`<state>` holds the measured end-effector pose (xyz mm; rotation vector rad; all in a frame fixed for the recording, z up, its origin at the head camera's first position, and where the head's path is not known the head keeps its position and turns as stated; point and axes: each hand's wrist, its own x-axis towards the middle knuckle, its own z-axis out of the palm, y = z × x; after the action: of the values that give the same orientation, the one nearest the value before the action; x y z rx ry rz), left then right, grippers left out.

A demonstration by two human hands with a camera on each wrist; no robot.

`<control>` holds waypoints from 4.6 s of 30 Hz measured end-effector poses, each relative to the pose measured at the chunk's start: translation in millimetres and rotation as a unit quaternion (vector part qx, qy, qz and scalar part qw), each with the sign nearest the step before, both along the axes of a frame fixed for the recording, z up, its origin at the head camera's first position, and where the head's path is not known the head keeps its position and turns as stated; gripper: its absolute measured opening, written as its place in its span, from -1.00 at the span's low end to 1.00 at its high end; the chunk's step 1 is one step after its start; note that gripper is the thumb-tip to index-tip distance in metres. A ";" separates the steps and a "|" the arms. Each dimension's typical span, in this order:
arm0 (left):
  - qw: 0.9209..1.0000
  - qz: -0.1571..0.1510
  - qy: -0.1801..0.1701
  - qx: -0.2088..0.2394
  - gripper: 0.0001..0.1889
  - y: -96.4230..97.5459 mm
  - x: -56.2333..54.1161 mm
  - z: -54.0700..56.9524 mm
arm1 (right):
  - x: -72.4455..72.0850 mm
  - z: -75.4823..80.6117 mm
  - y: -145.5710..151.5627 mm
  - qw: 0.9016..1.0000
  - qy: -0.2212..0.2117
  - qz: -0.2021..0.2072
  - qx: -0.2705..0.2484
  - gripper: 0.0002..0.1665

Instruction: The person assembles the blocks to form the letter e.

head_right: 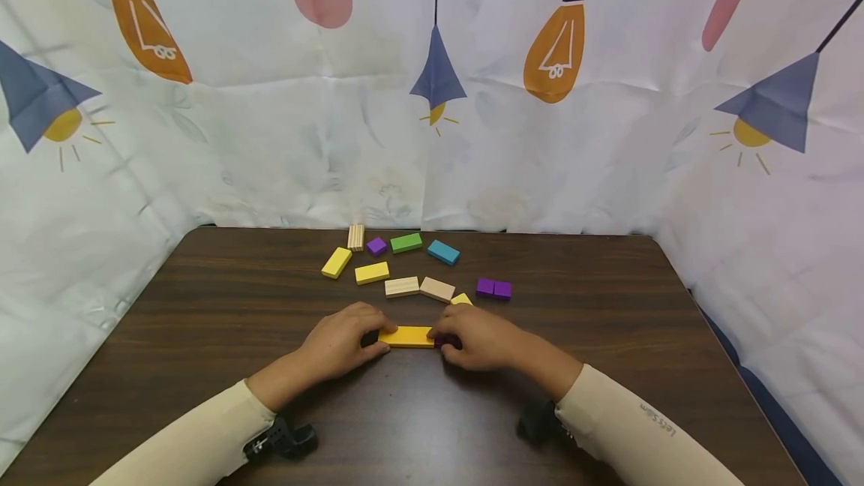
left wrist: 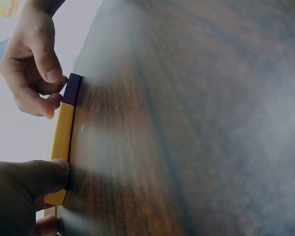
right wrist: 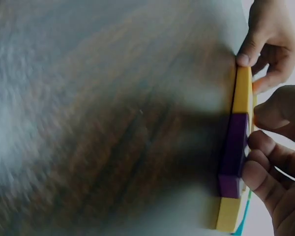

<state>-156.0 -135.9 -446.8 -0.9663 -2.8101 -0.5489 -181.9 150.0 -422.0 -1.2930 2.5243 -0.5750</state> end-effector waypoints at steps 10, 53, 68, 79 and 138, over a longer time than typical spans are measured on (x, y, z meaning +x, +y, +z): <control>1.000 -0.007 -0.008 -0.030 -0.72 2.0 -0.8 2.2 | 4.9 -3.8 -1.0 1.000 0.020 -0.002 0.000 -0.67; 0.993 0.113 -0.008 -0.016 -0.61 -22.9 -79.6 6.7 | 6.3 -8.4 -1.0 0.998 0.050 0.009 -0.029 -0.68; 0.994 0.111 -0.009 -0.009 -0.75 -21.5 -83.4 3.9 | 7.4 -10.6 -0.1 0.998 0.057 0.001 -0.031 -0.68; 0.995 0.098 0.008 0.018 -0.76 -31.9 -72.4 2.0 | 6.8 -11.0 0.2 0.998 0.053 -0.001 -0.029 -0.68; 0.991 0.130 -0.018 0.010 -0.70 -17.5 -35.1 -0.1 | 6.9 -11.3 1.5 0.998 0.049 -0.006 -0.036 -0.68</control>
<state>-191.1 -153.4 -446.8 -0.5778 -2.8926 -0.5643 -175.0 151.5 -433.3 -1.3638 2.6143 -0.6249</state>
